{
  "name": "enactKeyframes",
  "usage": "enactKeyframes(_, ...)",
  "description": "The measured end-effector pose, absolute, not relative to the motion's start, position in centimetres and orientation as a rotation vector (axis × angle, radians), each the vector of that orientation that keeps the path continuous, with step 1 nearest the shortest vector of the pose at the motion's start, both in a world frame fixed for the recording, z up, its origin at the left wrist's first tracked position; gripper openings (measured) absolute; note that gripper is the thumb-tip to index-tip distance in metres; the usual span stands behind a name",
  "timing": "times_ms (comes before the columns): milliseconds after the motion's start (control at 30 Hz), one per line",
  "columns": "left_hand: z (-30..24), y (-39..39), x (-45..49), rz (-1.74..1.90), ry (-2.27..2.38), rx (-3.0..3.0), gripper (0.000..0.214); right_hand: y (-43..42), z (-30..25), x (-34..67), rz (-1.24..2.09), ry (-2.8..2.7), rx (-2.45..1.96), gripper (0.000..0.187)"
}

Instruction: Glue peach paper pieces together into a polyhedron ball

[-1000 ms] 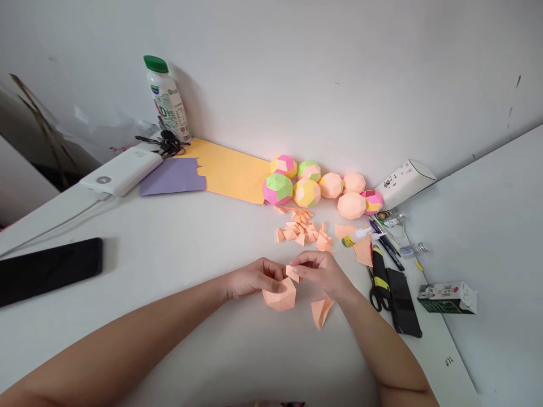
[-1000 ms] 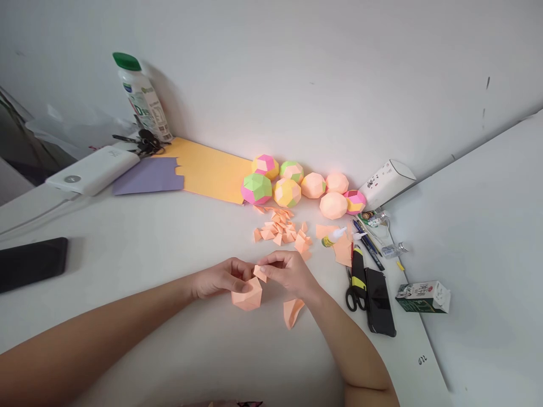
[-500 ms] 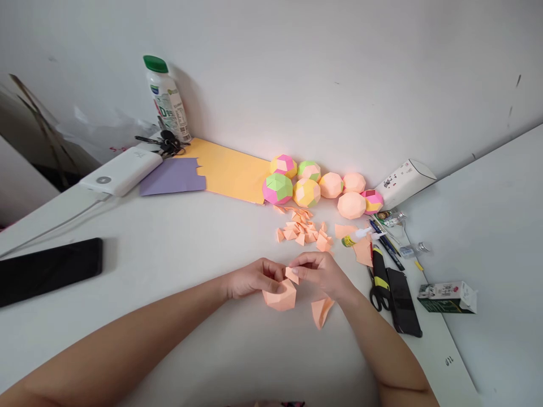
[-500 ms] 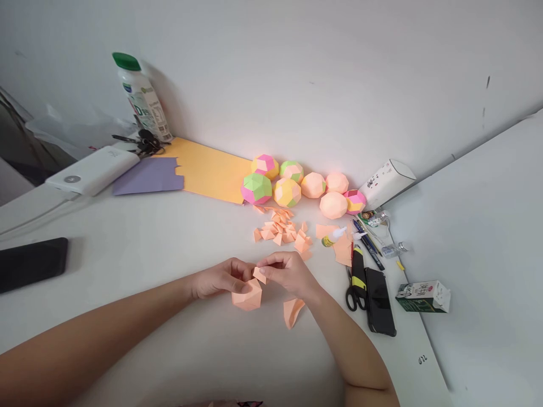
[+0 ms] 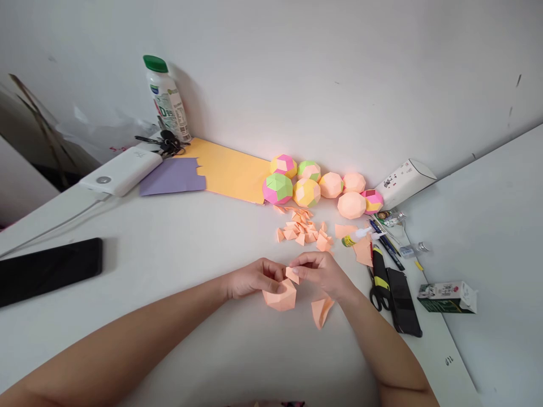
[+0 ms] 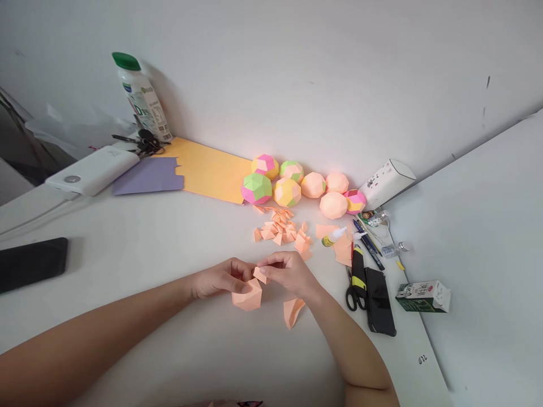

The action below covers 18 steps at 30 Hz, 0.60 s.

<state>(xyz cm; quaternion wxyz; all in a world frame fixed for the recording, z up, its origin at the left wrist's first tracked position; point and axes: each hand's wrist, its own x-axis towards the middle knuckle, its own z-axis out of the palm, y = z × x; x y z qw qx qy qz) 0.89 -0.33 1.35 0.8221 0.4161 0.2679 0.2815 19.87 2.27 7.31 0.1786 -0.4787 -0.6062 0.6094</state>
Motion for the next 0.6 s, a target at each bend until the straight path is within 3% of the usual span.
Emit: enactKeyframes(600, 1.36, -0.24, 0.89, 0.611, 0.549, 0.892, 0.019, 2.37, 7.15, 19.95, 1.725, -1.712, -1.343, 0.017)
